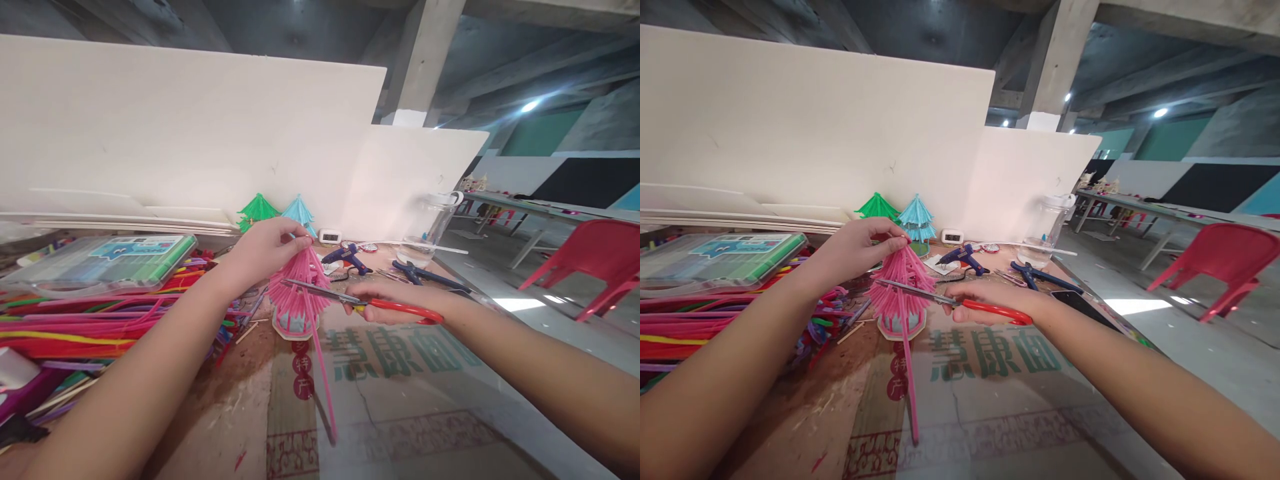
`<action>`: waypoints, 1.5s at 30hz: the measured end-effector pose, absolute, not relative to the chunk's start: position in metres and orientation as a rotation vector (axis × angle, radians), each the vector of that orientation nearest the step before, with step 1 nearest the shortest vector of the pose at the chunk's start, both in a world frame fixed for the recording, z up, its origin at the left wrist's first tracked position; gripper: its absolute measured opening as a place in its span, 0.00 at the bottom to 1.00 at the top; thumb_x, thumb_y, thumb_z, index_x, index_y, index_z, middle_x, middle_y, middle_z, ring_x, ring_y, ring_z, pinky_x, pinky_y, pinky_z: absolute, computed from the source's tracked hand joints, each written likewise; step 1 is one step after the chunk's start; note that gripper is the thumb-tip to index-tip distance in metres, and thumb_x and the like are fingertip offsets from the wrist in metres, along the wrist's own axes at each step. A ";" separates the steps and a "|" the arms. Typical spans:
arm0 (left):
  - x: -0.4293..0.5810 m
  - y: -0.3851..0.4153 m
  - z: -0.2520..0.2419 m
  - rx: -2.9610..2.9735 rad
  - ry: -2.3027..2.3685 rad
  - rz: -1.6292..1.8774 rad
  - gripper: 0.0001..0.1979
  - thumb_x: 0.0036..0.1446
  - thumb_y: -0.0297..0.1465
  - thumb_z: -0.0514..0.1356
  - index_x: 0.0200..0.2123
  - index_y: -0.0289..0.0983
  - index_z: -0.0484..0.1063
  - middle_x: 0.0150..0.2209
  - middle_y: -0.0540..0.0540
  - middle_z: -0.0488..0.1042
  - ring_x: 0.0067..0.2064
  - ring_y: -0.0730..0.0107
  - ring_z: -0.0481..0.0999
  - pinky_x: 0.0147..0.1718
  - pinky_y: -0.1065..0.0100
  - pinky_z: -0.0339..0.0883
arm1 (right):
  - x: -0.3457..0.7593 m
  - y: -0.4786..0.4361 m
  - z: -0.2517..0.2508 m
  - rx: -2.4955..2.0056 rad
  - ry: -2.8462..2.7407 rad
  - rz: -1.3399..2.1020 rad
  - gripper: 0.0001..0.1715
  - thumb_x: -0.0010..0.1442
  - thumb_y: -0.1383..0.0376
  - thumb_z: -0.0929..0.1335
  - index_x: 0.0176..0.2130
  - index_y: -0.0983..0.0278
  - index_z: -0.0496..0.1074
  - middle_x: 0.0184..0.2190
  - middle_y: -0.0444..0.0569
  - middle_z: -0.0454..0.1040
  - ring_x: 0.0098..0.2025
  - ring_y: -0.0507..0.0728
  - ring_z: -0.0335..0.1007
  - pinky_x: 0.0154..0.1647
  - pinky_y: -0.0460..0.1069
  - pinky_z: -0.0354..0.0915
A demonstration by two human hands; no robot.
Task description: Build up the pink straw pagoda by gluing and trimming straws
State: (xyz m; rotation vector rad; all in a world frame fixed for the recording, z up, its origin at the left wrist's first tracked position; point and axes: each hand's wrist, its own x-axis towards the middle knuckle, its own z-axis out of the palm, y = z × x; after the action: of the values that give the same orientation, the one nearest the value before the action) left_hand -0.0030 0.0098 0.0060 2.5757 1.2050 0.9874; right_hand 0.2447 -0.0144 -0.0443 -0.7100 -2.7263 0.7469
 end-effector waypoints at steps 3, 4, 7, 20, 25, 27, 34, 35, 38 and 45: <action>-0.003 0.009 0.006 2.572 1.212 0.989 0.14 0.57 0.39 0.53 0.35 0.37 0.75 0.37 0.46 0.77 0.39 0.64 0.74 0.38 0.65 0.64 | 0.245 -0.013 -0.049 -0.736 -2.703 0.718 0.30 0.60 0.41 0.57 0.37 0.65 0.65 0.31 0.44 0.63 0.30 0.51 0.58 0.29 0.45 0.55; -0.003 0.009 0.006 2.575 1.213 0.989 0.14 0.57 0.39 0.53 0.35 0.38 0.75 0.37 0.46 0.77 0.39 0.64 0.74 0.38 0.65 0.64 | 0.245 -0.013 -0.051 -0.748 -2.694 0.718 0.28 0.60 0.43 0.58 0.36 0.64 0.65 0.31 0.44 0.62 0.30 0.51 0.58 0.29 0.45 0.55; -0.003 0.010 0.006 2.591 1.217 0.990 0.14 0.57 0.39 0.53 0.35 0.38 0.75 0.37 0.46 0.77 0.40 0.64 0.74 0.38 0.65 0.64 | 0.244 -0.012 -0.054 -0.796 -2.655 0.742 0.22 0.61 0.47 0.61 0.35 0.64 0.65 0.29 0.42 0.62 0.29 0.50 0.58 0.29 0.45 0.55; -0.006 0.013 0.006 2.520 1.285 1.008 0.14 0.56 0.39 0.53 0.34 0.37 0.75 0.36 0.46 0.78 0.38 0.65 0.74 0.36 0.67 0.64 | 0.238 -0.039 -0.061 -1.152 -2.816 0.644 0.16 0.54 0.53 0.69 0.39 0.61 0.71 0.33 0.46 0.73 0.32 0.55 0.67 0.29 0.45 0.57; -0.006 0.015 0.005 2.530 1.265 1.032 0.14 0.56 0.38 0.53 0.34 0.37 0.75 0.37 0.46 0.78 0.38 0.65 0.74 0.38 0.66 0.65 | 0.255 -0.031 -0.083 -1.260 -2.800 0.511 0.21 0.52 0.58 0.71 0.47 0.58 0.71 0.43 0.49 0.74 0.39 0.58 0.70 0.35 0.47 0.61; -0.006 0.016 0.004 2.531 1.263 1.029 0.14 0.56 0.38 0.53 0.34 0.37 0.75 0.37 0.46 0.78 0.38 0.65 0.74 0.38 0.66 0.65 | 0.258 -0.029 -0.087 -1.271 -2.775 0.519 0.22 0.53 0.60 0.70 0.48 0.58 0.69 0.44 0.49 0.73 0.41 0.58 0.70 0.37 0.47 0.62; -0.006 0.014 0.005 2.537 1.265 1.025 0.13 0.56 0.38 0.53 0.34 0.37 0.75 0.37 0.46 0.77 0.38 0.65 0.74 0.37 0.66 0.63 | 0.261 -0.042 -0.059 -1.188 -2.752 1.030 0.20 0.53 0.61 0.69 0.45 0.62 0.65 0.35 0.46 0.73 0.35 0.55 0.69 0.33 0.47 0.62; -0.006 0.014 0.005 2.545 1.254 1.021 0.13 0.56 0.38 0.53 0.34 0.37 0.75 0.37 0.46 0.77 0.39 0.65 0.74 0.37 0.66 0.63 | 0.262 -0.045 -0.052 -1.160 -2.745 1.066 0.18 0.54 0.63 0.67 0.46 0.62 0.64 0.34 0.45 0.72 0.35 0.54 0.69 0.34 0.47 0.62; -0.003 0.011 0.007 2.574 1.227 1.025 0.13 0.56 0.38 0.53 0.33 0.37 0.75 0.36 0.47 0.77 0.39 0.64 0.73 0.38 0.66 0.63 | 0.267 -0.045 -0.036 -1.141 -2.781 0.965 0.16 0.56 0.64 0.64 0.46 0.61 0.61 0.30 0.43 0.70 0.34 0.54 0.66 0.35 0.48 0.61; 0.001 0.004 0.008 2.627 1.154 1.026 0.13 0.57 0.36 0.53 0.34 0.37 0.75 0.37 0.46 0.77 0.41 0.63 0.73 0.39 0.65 0.63 | 0.277 -0.021 -0.031 -0.975 -2.874 0.587 0.21 0.59 0.52 0.62 0.46 0.63 0.63 0.39 0.48 0.65 0.38 0.55 0.59 0.38 0.49 0.58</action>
State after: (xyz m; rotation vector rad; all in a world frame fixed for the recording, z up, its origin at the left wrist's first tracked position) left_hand 0.0012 0.0043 0.0082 2.6270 1.1544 1.0263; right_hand 0.2771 -0.0207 -0.0307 -0.9746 -2.8735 0.5871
